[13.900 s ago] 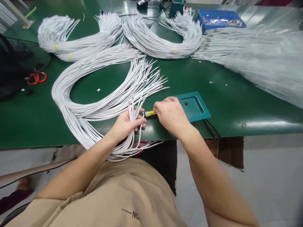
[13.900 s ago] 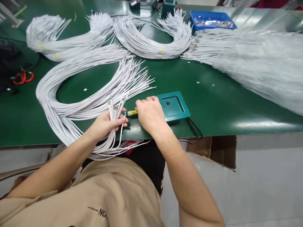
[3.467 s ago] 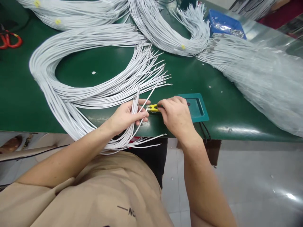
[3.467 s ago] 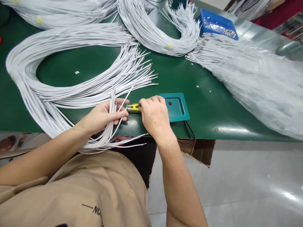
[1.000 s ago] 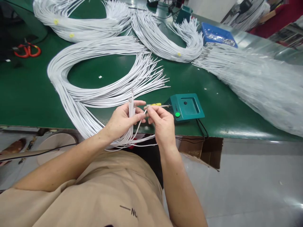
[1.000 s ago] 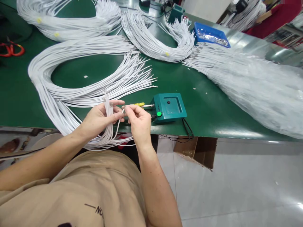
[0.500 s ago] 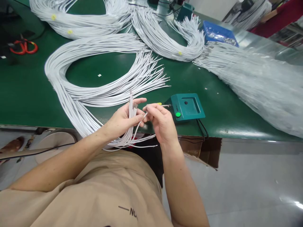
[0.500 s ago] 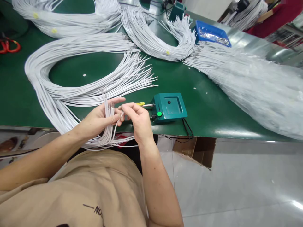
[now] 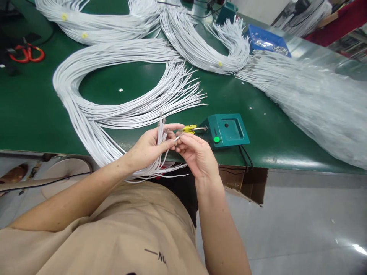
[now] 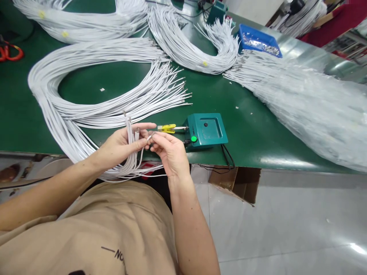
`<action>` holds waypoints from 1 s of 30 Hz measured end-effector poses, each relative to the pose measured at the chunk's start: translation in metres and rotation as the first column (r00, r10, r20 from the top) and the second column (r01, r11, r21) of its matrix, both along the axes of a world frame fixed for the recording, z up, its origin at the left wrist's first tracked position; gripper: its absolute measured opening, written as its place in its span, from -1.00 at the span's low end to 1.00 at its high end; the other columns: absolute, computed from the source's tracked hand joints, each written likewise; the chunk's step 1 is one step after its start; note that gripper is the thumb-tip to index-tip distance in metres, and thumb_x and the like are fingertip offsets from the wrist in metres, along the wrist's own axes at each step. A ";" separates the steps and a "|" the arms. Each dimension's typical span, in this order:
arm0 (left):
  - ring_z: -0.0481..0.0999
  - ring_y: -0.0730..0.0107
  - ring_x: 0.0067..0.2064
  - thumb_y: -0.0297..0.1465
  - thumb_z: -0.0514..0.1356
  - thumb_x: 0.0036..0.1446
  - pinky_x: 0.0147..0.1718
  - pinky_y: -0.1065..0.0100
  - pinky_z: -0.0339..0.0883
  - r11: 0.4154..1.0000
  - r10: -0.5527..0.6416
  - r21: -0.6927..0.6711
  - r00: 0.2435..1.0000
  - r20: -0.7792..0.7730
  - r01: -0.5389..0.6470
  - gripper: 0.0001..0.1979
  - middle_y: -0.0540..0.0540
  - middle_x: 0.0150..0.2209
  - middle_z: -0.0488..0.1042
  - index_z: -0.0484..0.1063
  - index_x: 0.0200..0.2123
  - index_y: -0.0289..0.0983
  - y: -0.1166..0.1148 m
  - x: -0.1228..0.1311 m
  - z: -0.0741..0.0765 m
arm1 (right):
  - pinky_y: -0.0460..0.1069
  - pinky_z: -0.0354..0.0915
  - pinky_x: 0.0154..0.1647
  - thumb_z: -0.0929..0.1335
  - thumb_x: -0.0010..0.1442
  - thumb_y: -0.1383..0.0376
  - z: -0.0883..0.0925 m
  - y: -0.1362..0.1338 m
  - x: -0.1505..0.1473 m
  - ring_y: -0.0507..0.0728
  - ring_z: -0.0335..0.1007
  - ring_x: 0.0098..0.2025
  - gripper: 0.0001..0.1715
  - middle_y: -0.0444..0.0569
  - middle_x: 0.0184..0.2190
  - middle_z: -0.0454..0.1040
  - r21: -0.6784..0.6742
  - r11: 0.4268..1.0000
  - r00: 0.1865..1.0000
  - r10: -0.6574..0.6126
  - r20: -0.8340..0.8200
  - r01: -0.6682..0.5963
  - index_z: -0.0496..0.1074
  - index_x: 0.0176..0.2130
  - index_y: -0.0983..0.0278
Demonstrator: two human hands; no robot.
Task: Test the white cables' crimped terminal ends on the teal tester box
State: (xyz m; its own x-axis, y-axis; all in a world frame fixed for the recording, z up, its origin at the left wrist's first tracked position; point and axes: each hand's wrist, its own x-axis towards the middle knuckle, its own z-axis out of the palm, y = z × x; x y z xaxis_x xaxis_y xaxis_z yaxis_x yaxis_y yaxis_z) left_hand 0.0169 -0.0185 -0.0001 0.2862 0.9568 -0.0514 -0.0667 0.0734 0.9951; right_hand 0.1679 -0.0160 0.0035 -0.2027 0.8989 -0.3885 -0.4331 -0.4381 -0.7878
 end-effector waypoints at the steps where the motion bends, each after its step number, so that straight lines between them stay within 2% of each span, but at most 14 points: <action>1: 0.44 0.42 -0.29 -0.36 0.23 0.12 -0.19 0.37 0.33 1.000 -0.010 0.014 0.999 -0.036 0.010 -0.62 -0.04 -0.33 0.46 0.43 0.03 -0.27 0.000 -0.001 0.001 | -0.09 0.28 -0.41 0.45 -0.07 0.33 0.000 0.000 0.001 -0.03 0.29 -0.48 -0.92 -0.15 -0.55 0.41 -0.015 1.000 1.000 0.015 -0.004 -0.015 0.51 -0.50 0.32; 5: 0.44 0.42 -0.31 -0.35 0.22 0.13 -0.23 0.39 0.33 0.997 -0.078 -0.009 0.996 -0.048 0.077 -0.69 -0.03 -0.35 0.45 0.46 -0.04 -0.27 0.002 -0.004 0.001 | -0.10 0.23 -0.51 0.40 -0.07 0.38 0.000 0.000 0.003 -0.05 0.19 -0.57 -0.83 -0.21 -0.67 0.27 -0.001 1.000 0.994 0.021 0.105 -0.021 0.38 -0.63 0.31; 8: 0.43 0.48 -0.38 -0.36 0.20 0.16 -0.36 0.44 0.30 0.993 -0.110 -0.049 0.994 0.008 0.110 -0.67 0.01 -0.40 0.38 0.42 0.01 -0.25 0.004 -0.006 0.000 | -0.11 0.24 -0.48 0.40 0.01 0.30 0.001 0.000 0.005 -0.06 0.18 -0.56 -0.88 -0.20 -0.60 0.33 0.076 0.997 0.977 -0.040 0.210 0.024 0.44 -0.51 0.30; 10: 0.43 0.49 -0.38 -0.35 0.19 0.17 -0.40 0.45 0.28 0.990 -0.123 -0.067 0.992 0.033 0.125 -0.66 0.01 -0.38 0.38 0.39 0.03 -0.24 0.004 -0.006 0.000 | -0.11 0.26 -0.40 0.38 0.09 0.19 0.003 0.000 0.006 -0.05 0.24 -0.49 -0.81 -0.18 -0.49 0.39 0.151 0.988 0.964 -0.065 0.259 0.027 0.49 -0.37 0.27; 12: 0.43 0.49 -0.39 -0.36 0.19 0.17 -0.40 0.45 0.29 0.989 -0.120 -0.076 0.992 0.047 0.124 -0.66 0.02 -0.40 0.37 0.38 0.03 -0.24 0.005 -0.006 0.000 | -0.09 0.29 -0.30 0.36 0.13 0.13 0.004 -0.001 0.005 -0.03 0.30 -0.42 -0.74 -0.16 -0.42 0.43 0.209 0.977 0.951 -0.020 0.307 -0.047 0.50 -0.27 0.25; 14: 0.43 0.50 -0.41 -0.37 0.22 0.14 -0.40 0.45 0.29 0.989 -0.104 -0.098 0.993 0.062 0.110 -0.66 0.03 -0.43 0.36 0.39 0.00 -0.26 0.005 -0.005 -0.001 | -0.06 0.31 -0.23 0.37 0.13 0.14 0.004 -0.002 0.003 0.00 0.35 -0.39 -0.77 -0.14 -0.43 0.45 0.249 0.961 0.933 0.025 0.358 -0.121 0.49 -0.29 0.26; 17: 0.41 0.51 -0.44 -0.38 0.27 0.09 -0.45 0.47 0.27 0.977 -0.088 -0.179 0.985 0.148 0.114 -0.63 0.03 -0.45 0.39 0.39 -0.01 -0.25 0.007 -0.006 -0.004 | -0.03 0.32 -0.17 0.36 0.16 0.21 0.000 -0.004 0.002 0.05 0.40 -0.33 -0.83 -0.11 -0.43 0.48 0.343 0.926 0.876 -0.032 0.482 -0.156 0.47 -0.37 0.26; 19: 0.41 0.52 -0.44 -0.39 0.29 0.07 -0.46 0.49 0.26 0.953 -0.075 -0.268 0.964 0.256 0.145 -0.62 0.02 -0.44 0.41 0.40 -0.01 -0.23 0.009 -0.007 -0.007 | -0.02 0.31 -0.17 0.31 0.21 0.25 -0.004 -0.004 0.002 0.06 0.39 -0.30 -0.82 -0.09 -0.39 0.47 0.459 0.866 0.783 -0.143 0.606 -0.197 0.45 -0.39 0.25; 22: 0.40 0.55 -0.43 -0.44 0.30 0.05 -0.46 0.52 0.24 0.899 -0.033 -0.392 0.925 0.379 0.193 -0.64 0.01 -0.43 0.42 0.42 -0.04 -0.23 0.013 -0.008 -0.010 | 0.01 0.28 -0.14 0.24 0.27 0.32 -0.012 -0.002 0.005 0.09 0.35 -0.25 -0.77 -0.04 -0.36 0.43 0.622 0.694 0.565 -0.366 0.739 -0.363 0.41 -0.40 0.25; 24: 0.40 0.58 -0.44 -0.45 0.32 0.03 -0.47 0.53 0.23 0.878 -0.026 -0.430 0.920 0.391 0.208 -0.65 0.02 -0.43 0.42 0.43 -0.06 -0.26 0.016 -0.007 -0.011 | 0.03 0.26 -0.11 0.21 0.29 0.34 -0.015 0.003 0.009 0.12 0.32 -0.22 -0.73 0.01 -0.35 0.42 0.639 0.569 0.439 -0.465 0.769 -0.517 0.40 -0.39 0.26; 26: 0.43 0.57 -0.44 -0.45 0.34 0.02 -0.48 0.54 0.23 0.884 -0.024 -0.430 0.935 0.353 0.185 -0.64 0.03 -0.45 0.41 0.43 -0.07 -0.27 0.019 -0.006 -0.014 | 0.05 0.24 -0.10 0.19 0.31 0.35 -0.013 0.009 0.015 0.14 0.29 -0.22 -0.71 0.03 -0.33 0.43 0.571 0.486 0.335 -0.490 0.805 -0.662 0.41 -0.37 0.27; 28: 0.46 0.55 -0.43 -0.44 0.35 0.00 -0.46 0.53 0.25 0.907 -0.009 -0.399 0.954 0.299 0.134 -0.62 0.04 -0.46 0.42 0.41 -0.07 -0.27 0.021 -0.005 -0.018 | 0.07 0.21 -0.08 0.20 0.31 0.32 -0.008 0.017 0.022 0.17 0.27 -0.19 -0.75 0.05 -0.28 0.46 0.479 0.470 0.221 -0.503 0.835 -0.741 0.44 -0.28 0.27; 30: 0.49 0.52 -0.42 -0.42 0.34 0.01 -0.44 0.51 0.28 0.930 0.009 -0.357 0.966 0.259 0.088 -0.61 0.04 -0.45 0.44 0.39 -0.07 -0.26 0.023 -0.004 -0.023 | 0.09 0.18 -0.06 0.22 0.30 0.30 0.000 0.027 0.030 0.20 0.25 -0.12 -0.77 0.07 -0.16 0.46 0.421 0.507 0.121 -0.522 0.844 -0.752 0.42 -0.14 0.27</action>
